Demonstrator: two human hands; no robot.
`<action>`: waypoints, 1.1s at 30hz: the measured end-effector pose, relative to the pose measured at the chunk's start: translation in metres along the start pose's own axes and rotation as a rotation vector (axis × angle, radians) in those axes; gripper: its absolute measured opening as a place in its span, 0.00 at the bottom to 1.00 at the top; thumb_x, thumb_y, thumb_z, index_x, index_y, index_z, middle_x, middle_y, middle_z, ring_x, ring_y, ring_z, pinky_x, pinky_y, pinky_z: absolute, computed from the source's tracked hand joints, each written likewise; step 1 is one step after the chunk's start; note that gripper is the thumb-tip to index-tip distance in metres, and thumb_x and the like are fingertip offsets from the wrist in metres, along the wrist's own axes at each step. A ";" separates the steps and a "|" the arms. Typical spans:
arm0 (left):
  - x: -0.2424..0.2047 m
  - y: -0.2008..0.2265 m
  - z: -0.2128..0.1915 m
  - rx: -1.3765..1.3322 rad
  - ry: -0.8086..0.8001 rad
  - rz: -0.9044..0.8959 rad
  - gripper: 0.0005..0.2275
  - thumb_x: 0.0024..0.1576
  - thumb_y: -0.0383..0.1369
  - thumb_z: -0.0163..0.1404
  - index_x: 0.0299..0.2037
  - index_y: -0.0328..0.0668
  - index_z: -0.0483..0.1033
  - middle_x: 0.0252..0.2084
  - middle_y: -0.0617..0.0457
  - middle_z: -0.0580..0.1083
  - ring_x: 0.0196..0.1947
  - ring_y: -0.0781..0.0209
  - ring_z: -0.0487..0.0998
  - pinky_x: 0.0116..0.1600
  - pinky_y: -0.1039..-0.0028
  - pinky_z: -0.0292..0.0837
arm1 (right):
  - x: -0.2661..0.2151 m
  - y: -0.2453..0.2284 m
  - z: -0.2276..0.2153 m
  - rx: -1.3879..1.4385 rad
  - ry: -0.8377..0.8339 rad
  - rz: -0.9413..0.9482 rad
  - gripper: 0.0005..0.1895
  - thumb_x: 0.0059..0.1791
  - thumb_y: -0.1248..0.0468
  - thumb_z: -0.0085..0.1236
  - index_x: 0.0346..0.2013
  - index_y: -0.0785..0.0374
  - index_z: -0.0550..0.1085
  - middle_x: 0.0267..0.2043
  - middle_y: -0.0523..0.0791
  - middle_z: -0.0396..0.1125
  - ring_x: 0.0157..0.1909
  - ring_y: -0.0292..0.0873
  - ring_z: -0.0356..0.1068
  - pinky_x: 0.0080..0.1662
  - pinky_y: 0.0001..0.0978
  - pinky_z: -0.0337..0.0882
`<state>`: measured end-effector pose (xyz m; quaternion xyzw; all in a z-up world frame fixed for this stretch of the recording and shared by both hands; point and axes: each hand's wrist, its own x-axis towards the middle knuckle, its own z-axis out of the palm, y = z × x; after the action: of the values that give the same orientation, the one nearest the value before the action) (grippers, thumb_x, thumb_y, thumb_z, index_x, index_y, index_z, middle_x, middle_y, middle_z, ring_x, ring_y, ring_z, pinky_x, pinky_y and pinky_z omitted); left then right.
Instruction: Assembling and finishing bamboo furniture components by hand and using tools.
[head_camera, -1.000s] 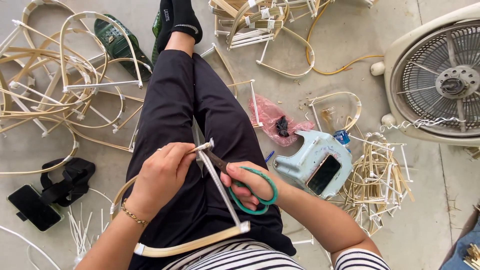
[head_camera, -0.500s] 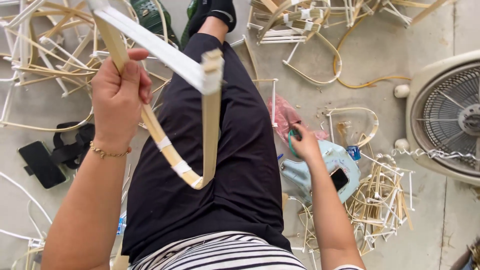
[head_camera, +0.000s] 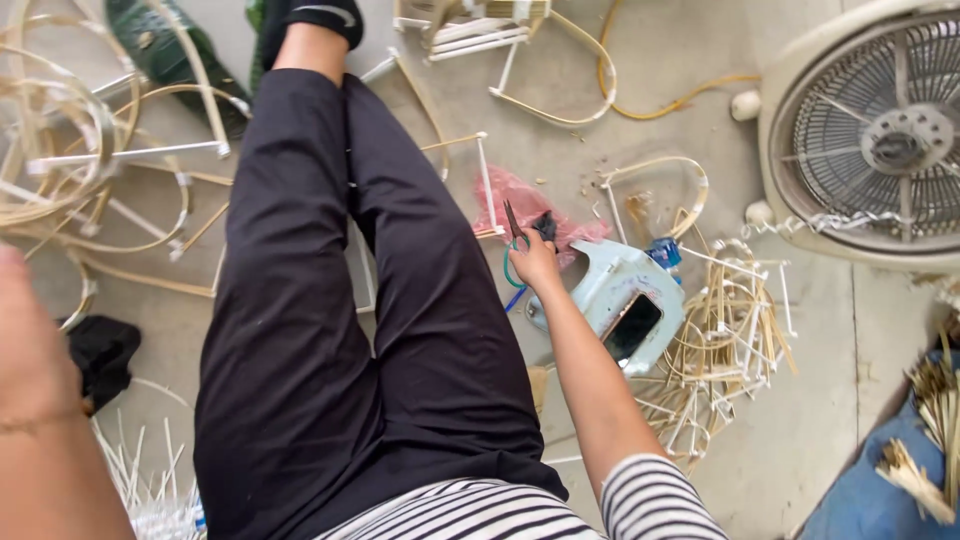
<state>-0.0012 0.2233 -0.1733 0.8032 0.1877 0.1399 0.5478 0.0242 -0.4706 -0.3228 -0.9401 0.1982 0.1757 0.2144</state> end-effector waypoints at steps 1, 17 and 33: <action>-0.029 0.039 0.014 0.175 -0.039 0.088 0.26 0.63 0.31 0.53 0.70 0.35 0.57 0.60 0.42 0.65 0.56 0.46 0.67 0.57 0.60 0.65 | 0.008 0.005 0.009 -0.022 0.024 0.043 0.35 0.42 0.54 0.66 0.64 0.52 0.68 0.52 0.63 0.66 0.56 0.64 0.66 0.57 0.48 0.68; -0.103 0.165 0.152 0.889 -0.275 0.346 0.23 0.62 0.45 0.58 0.66 0.47 0.74 0.70 0.44 0.66 0.67 0.43 0.67 0.69 0.57 0.66 | 0.050 0.015 0.170 0.562 -0.496 0.581 0.35 0.55 0.35 0.44 0.32 0.65 0.77 0.30 0.48 0.74 0.27 0.42 0.73 0.32 0.37 0.72; -0.100 0.180 0.153 0.688 -0.247 0.400 0.22 0.61 0.40 0.60 0.63 0.44 0.74 0.68 0.45 0.67 0.68 0.43 0.67 0.72 0.56 0.64 | -0.082 -0.135 -0.179 0.935 0.043 -0.352 0.14 0.59 0.56 0.52 0.46 0.65 0.72 0.33 0.40 0.67 0.32 0.31 0.62 0.35 0.24 0.65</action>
<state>0.0026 -0.0081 -0.0625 0.9708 -0.0035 0.0753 0.2278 0.0579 -0.4188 -0.0917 -0.7660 0.0983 0.0095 0.6352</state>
